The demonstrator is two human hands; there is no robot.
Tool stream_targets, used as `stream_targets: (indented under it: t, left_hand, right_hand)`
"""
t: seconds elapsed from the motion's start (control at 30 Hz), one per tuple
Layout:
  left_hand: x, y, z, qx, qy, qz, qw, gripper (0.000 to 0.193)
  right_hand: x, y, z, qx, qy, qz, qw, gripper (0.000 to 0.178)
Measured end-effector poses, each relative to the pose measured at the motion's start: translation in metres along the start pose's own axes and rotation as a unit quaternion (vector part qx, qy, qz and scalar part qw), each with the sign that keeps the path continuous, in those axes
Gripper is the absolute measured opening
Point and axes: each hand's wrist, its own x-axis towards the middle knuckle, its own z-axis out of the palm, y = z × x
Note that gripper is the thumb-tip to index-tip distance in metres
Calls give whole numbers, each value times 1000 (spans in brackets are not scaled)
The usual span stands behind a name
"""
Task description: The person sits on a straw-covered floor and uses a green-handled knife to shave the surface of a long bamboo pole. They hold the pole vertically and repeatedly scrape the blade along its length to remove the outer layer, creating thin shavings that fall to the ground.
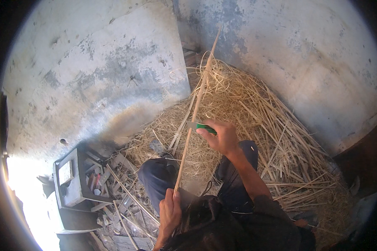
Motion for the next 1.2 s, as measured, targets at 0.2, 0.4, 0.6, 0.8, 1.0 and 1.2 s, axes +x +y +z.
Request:
stream_targets:
  t: [0.2,0.4,0.6,0.8,1.0,1.2]
  left_hand:
    - [-1,1,1,4,-8,6,1000,29]
    - [-3,-1,-1,24,-4,16,1000,27]
    - [-12,-14,-5,74,-25,1,997,17]
    - [-28,-22,-6,67,-44,-35,996,24]
    - [-9,-41,-7,-58,-60,-84,993,40]
    - [26,-27,-11,-338,-153,-156,915,49]
  right_hand:
    - [7,2,-10,-21,-47,14,999,38]
    - [14,9,-11,-49,-45,1,998,39]
    - [39,52,-11,-103,-19,29,994,38]
    - [71,113,-30,-185,-75,105,974,55]
    - [39,45,-13,-42,-135,191,971,53]
    - [-11,-17,3,77,-101,93,988,42]
